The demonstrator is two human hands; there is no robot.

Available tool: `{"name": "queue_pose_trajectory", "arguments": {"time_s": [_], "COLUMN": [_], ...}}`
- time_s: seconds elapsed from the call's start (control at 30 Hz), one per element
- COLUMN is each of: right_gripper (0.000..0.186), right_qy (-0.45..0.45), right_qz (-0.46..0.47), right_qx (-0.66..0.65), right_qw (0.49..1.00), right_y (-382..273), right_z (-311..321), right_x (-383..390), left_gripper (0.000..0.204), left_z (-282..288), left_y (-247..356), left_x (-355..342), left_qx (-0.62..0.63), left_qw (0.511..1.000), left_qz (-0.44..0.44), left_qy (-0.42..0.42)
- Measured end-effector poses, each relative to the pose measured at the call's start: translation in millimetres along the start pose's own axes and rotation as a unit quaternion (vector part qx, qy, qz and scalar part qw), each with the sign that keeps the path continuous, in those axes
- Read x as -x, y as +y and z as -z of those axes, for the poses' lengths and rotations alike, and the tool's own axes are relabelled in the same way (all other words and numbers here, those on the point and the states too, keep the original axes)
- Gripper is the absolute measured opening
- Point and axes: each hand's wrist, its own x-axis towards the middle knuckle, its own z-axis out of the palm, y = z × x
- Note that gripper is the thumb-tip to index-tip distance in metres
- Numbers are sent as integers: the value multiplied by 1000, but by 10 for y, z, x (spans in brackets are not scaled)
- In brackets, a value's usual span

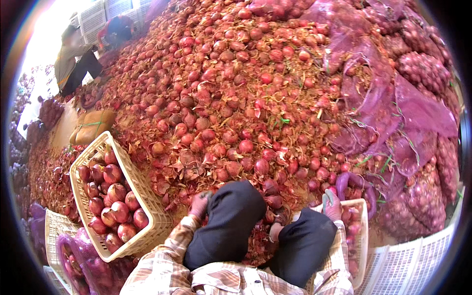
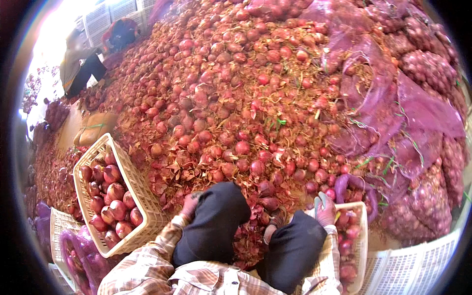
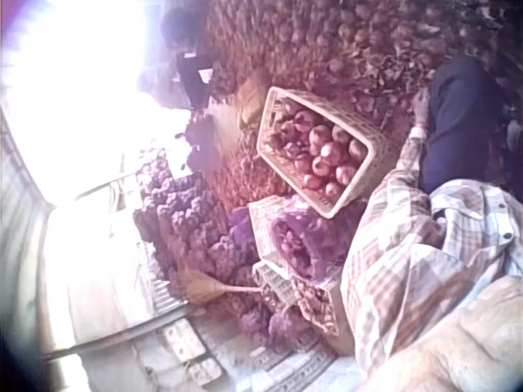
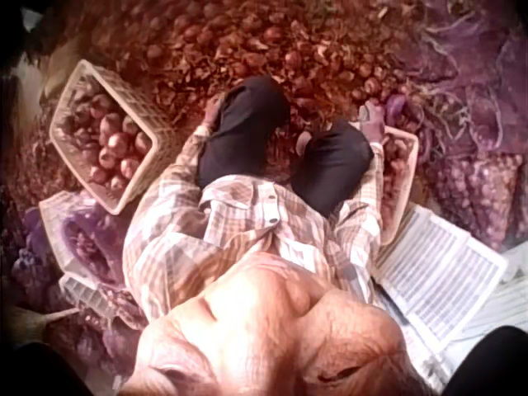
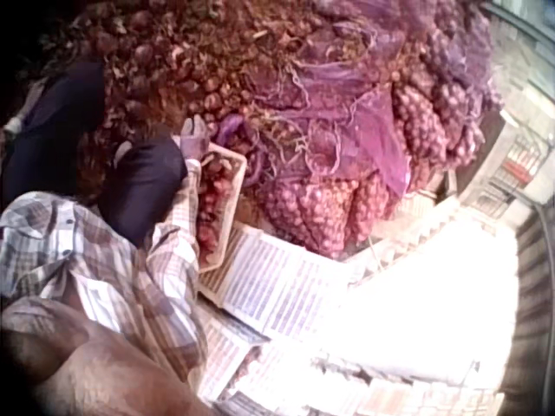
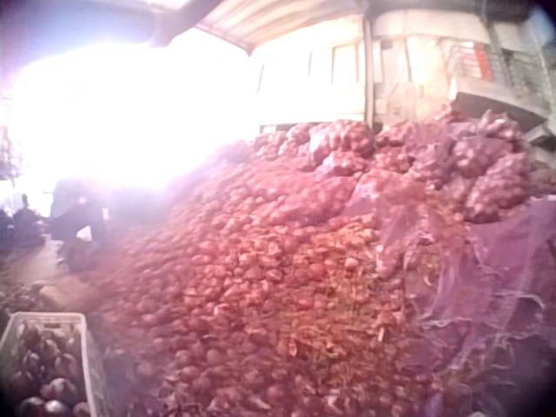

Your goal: The person sits on the floor and repeatedly picks red onions from a large pile, peels off dry outer skins by hand, and places the cleaned onions into a white plastic basket. The process continues throughout the clip with consistent hand motions.

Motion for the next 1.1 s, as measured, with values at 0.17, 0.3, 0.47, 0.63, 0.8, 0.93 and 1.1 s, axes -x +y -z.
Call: {"name": "queue_pose_trajectory", "arguments": {"time_s": [0.17, 0.3, 0.47, 0.63, 0.8, 0.93, 1.1], "right_gripper": [31, 28, 28, 28, 28, 28, 29], "right_qy": [-174, -259, -451, -559, -622, -667, -720], "right_qz": [145, 70, 105, 95, 133, 149, 161], "right_qx": [234, 375, 326, 302, 289, 286, 274], "right_qw": [946, 887, 824, 767, 715, 672, 616], "right_y": [-33, 1563, 511, 180, 29, 65, 120], "right_z": [-398, -910, -1816, -2291, -2736, -2831, -2781], "right_x": [-223, 522, 283, 473, 592, 740, 982], "left_gripper": [25, 25, 26, 26, 27, 28, 29], "left_z": [211, 312, 405, -21, -89, -119, -128], "left_y": [-618, -351, -289, -282, -241, -250, -264], "left_x": [-110, -148, -60, -390, -509, -493, -388], "left_qx": [4, -291, -364, -395, -407, -420, -438], "left_qw": [997, 956, 928, 917, 911, 905, 894], "left_qz": [-22, 29, 45, 40, 54, 68, 90], "left_qy": [73, 22, 72, 31, 41, 32, 9]}}
